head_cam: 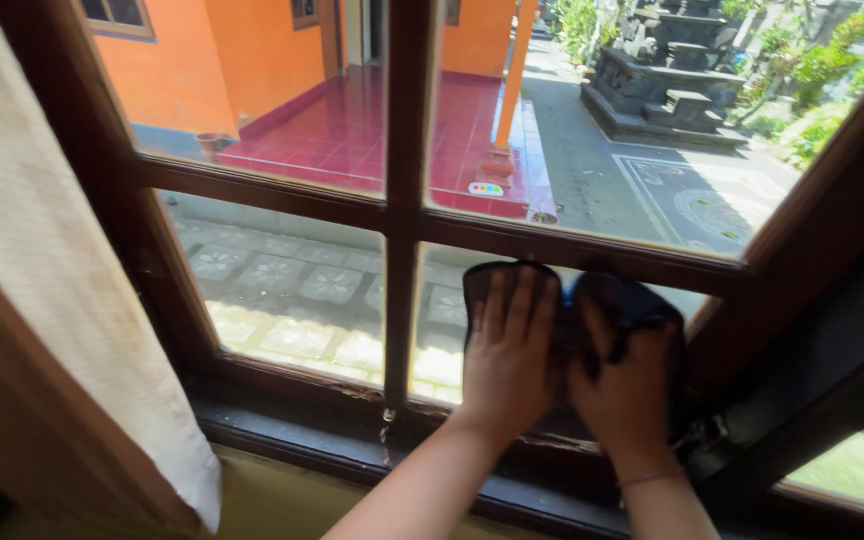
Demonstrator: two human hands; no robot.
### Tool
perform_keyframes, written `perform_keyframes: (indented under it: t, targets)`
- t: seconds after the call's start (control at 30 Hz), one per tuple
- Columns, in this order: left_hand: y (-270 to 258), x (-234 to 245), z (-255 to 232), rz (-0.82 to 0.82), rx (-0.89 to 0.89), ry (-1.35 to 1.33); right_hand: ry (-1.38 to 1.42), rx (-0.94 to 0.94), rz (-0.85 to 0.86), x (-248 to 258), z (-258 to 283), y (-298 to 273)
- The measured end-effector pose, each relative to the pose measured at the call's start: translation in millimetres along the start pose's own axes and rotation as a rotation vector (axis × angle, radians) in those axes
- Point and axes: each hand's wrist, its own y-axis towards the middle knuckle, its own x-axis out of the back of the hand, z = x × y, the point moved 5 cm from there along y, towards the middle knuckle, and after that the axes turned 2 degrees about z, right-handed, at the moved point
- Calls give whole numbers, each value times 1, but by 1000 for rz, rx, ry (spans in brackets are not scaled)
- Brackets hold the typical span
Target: The person wipes the lower panes of a multi-pane window using a blue cloth. They move the cloth back and forth across the glass and along the wooden frame, focusing on the bottom sections of the window.
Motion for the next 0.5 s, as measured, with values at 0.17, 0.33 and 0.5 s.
perform_keyframes:
  t: [0.17, 0.33, 0.5]
  targets:
    - [0, -34, -44, 102, -66, -58, 106, -213, -49, 22, -22, -19]
    - [4, -19, -33, 97, -112, -76, 244, -328, -151, 22, -3, -9]
    - [4, 11, 14, 134, -114, 140, 293, -262, -231, -18, 29, -4]
